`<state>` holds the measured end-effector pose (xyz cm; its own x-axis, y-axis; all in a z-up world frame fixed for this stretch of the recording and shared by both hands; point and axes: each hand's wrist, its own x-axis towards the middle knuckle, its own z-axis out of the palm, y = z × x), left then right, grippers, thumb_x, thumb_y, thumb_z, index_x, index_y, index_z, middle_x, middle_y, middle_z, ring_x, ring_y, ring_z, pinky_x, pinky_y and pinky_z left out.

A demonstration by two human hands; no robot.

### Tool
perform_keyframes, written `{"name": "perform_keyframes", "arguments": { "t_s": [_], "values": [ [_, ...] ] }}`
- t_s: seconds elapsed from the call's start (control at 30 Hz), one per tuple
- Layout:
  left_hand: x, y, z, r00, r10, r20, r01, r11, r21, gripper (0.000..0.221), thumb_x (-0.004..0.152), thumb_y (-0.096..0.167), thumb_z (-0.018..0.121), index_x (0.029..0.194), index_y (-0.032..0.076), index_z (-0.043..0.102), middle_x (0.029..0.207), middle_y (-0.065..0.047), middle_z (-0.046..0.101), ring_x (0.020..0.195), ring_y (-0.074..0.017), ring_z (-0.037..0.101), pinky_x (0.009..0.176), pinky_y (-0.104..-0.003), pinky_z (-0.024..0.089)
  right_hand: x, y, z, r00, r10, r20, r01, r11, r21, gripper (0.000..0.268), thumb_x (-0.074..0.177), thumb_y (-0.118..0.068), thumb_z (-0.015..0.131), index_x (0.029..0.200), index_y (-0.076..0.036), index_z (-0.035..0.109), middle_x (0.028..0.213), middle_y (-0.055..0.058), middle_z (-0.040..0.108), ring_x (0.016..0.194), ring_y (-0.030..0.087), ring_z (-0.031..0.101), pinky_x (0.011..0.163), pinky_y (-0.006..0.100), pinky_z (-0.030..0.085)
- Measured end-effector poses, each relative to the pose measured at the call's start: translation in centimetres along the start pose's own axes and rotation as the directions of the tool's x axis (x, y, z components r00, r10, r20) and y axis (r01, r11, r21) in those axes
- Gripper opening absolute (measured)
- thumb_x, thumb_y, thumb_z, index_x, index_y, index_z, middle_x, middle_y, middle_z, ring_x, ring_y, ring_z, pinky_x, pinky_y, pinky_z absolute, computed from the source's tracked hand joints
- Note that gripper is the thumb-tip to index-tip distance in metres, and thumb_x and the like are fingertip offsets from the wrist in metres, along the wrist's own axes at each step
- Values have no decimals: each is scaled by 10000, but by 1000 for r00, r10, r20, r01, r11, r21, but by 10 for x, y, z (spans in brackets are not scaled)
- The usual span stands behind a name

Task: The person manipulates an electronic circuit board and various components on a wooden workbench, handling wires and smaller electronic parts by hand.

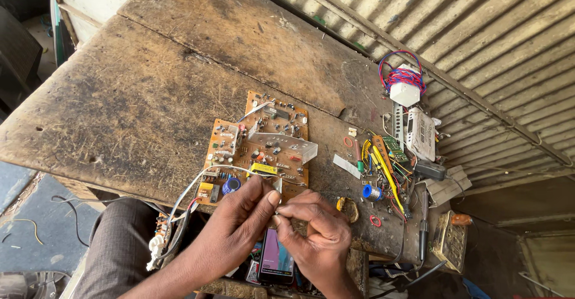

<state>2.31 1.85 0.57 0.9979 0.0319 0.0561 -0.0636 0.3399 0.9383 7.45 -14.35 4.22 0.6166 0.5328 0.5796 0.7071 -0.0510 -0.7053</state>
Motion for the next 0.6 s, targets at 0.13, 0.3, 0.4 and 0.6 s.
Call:
{"name": "perform_keyframes", "arguments": {
  "t_s": [0.13, 0.3, 0.4, 0.6],
  "values": [
    [0, 2, -5, 994, 38, 103, -17, 981, -195, 183, 1056, 225, 503, 994, 57, 541, 843, 35, 494, 748, -37, 461, 637, -247, 452, 5, 3, 2, 999, 46, -8, -46, 999, 26, 201, 835, 126, 778, 996, 20, 719, 928, 89, 701, 824, 173, 675, 689, 290, 567],
    [4, 0, -12, 999, 49, 11, -49, 993, 108, 335, 1071, 228, 542, 806, 25, 508, 654, 33, 383, 605, -59, 353, 498, -286, 320, 12, 2, 1, 998, -9, 59, 12, 999, -50, 209, 809, 119, 764, 980, 9, 717, 909, 74, 709, 809, 167, 698, 700, 290, 576],
    [7, 1, -10, 997, 60, -45, -53, 988, 143, 381, 1062, 234, 545, 746, 24, 518, 594, 46, 393, 572, -50, 357, 468, -292, 327, 19, 5, 3, 997, -60, 57, 62, 997, -39, 221, 805, 117, 769, 987, 4, 714, 905, 71, 703, 799, 173, 689, 720, 303, 573],
    [8, 2, -11, 998, -18, -61, 20, 999, 27, 381, 1054, 250, 542, 751, 20, 538, 587, 30, 430, 573, -54, 371, 472, -299, 333, 24, 4, 3, 983, -136, 123, 156, 974, -166, 239, 783, 90, 780, 972, -17, 681, 929, 69, 691, 845, 183, 713, 771, 307, 595]
  ]
}}
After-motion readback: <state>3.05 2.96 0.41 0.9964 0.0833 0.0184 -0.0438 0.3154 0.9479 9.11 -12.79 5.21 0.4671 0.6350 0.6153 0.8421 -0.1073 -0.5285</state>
